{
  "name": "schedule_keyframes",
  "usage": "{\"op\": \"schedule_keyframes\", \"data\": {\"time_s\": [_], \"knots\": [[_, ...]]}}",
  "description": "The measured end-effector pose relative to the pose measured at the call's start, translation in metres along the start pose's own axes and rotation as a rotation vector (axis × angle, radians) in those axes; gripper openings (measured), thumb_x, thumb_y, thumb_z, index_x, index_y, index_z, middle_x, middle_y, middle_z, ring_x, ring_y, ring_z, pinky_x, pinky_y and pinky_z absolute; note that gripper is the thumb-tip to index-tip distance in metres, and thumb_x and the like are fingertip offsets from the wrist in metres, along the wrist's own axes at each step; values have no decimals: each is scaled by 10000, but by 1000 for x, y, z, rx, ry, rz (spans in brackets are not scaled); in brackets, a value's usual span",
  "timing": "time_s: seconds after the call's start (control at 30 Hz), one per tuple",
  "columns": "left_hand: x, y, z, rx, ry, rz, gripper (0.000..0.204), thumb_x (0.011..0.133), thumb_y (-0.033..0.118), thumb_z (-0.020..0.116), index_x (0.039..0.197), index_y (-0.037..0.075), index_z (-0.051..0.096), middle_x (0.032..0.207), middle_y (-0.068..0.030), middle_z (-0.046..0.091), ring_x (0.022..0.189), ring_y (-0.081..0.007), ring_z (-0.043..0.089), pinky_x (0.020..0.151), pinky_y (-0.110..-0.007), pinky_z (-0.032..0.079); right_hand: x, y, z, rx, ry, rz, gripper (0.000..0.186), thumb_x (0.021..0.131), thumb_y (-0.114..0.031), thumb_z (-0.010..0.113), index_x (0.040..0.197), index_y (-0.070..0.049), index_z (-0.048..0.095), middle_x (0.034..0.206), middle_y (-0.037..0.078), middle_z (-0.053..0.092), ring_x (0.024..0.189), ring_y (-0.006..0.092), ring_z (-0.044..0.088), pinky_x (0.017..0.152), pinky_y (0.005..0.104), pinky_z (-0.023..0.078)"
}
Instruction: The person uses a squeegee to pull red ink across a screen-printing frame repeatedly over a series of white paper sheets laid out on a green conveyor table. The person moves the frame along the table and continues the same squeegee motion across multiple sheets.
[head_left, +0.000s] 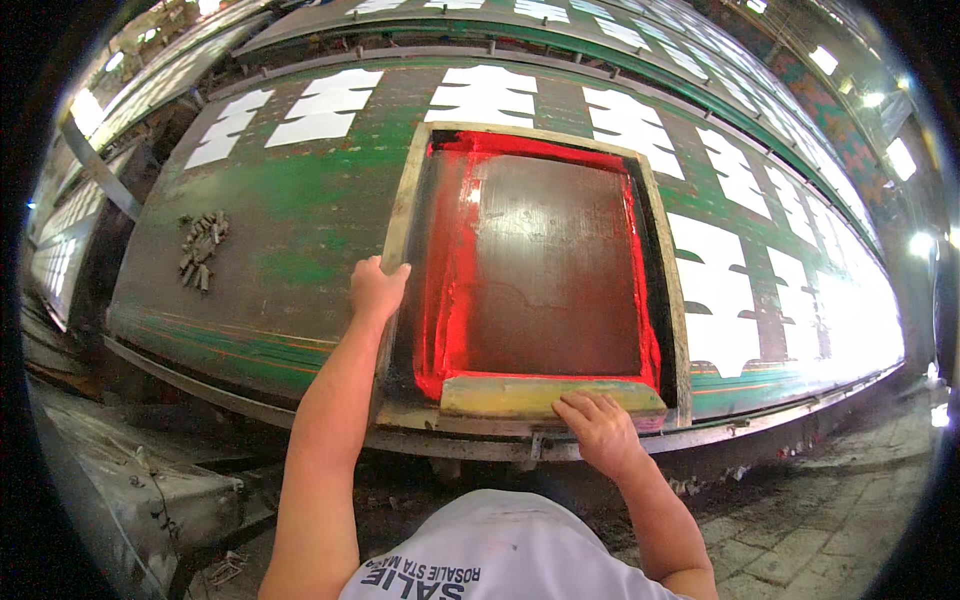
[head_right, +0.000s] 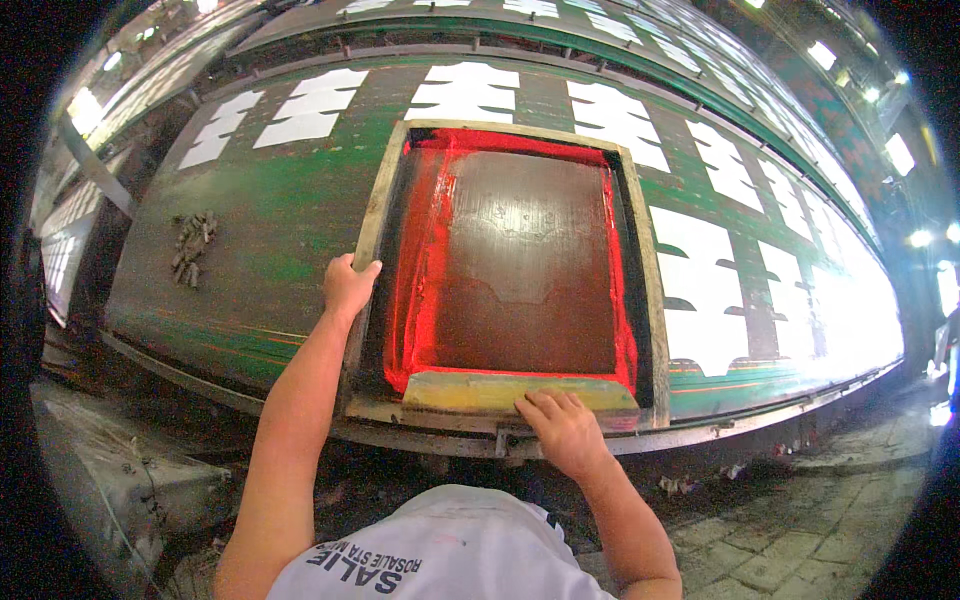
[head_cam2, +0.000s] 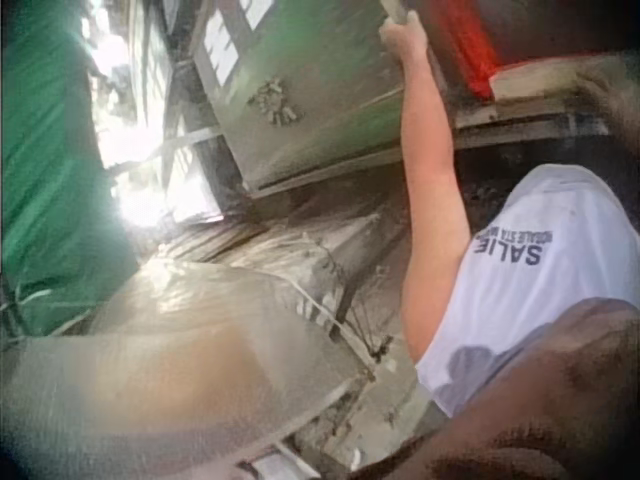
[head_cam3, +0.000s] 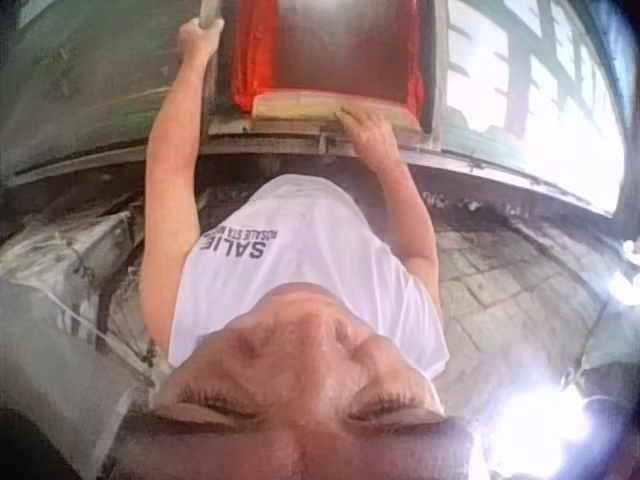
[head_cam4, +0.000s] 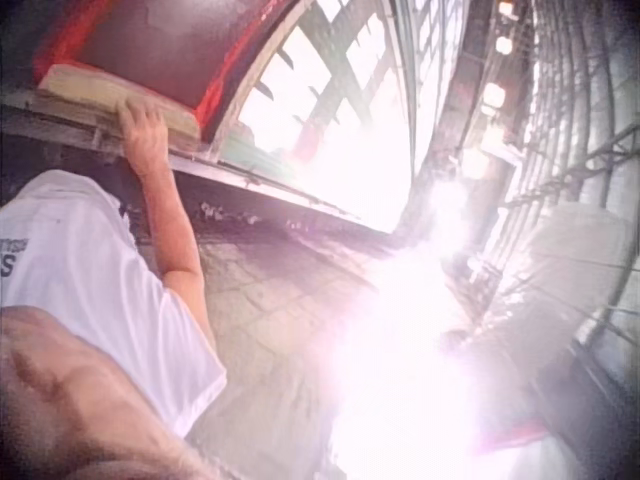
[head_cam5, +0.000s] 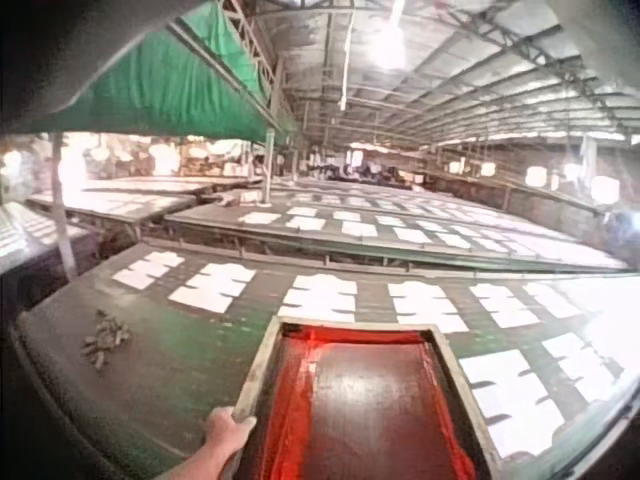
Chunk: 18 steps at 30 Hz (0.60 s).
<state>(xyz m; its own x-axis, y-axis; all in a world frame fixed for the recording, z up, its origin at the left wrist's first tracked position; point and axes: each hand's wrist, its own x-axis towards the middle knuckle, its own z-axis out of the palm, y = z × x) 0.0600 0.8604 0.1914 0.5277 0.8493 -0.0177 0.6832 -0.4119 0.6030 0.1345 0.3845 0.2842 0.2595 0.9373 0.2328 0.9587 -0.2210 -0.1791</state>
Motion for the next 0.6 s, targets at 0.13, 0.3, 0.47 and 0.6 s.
{"op": "schedule_keyframes", "data": {"time_s": [0.13, 0.3, 0.47, 0.6], "knots": [[-8, 5, 4, 7, 134, 11, 612, 955, 466, 820, 1326, -14, 747, 1336, -261, 704, 1295, -467, 668, 1098, -574, 554, 31, -4, 1, -6, 7, 79, 446, 844, -40, 725, 1283, -98, 773, 1228, 126, 787, 1094, 358, 765, 961, 507, 606], [-12, 11, -1, -50, 133, -23, 515, 959, 440, 801, 1233, 7, 754, 1308, -245, 698, 1280, -464, 664, 1093, -584, 550, 70, 0, -4, 16, -277, 190, 457, 840, 9, 722, 1271, -119, 804, 1168, 126, 808, 1072, 387, 777, 948, 520, 618], [-10, 11, -4, -18, 84, -18, 523, 970, 440, 800, 1274, 17, 750, 1350, -221, 676, 1333, -441, 634, 1105, -573, 546, 65, -13, -17, -2, -335, 231, 447, 836, -51, 757, 1263, -177, 804, 1118, 117, 793, 1047, 374, 783, 930, 521, 623], [-7, 6, 0, 4, 73, 8, 531, 980, 433, 803, 1304, 17, 743, 1356, -214, 671, 1336, -438, 628, 1114, -569, 542, 50, -40, -2, 20, -204, 227, 497, 791, 14, 750, 1256, -148, 822, 1159, 115, 805, 1088, 366, 777, 943, 511, 618]]}}
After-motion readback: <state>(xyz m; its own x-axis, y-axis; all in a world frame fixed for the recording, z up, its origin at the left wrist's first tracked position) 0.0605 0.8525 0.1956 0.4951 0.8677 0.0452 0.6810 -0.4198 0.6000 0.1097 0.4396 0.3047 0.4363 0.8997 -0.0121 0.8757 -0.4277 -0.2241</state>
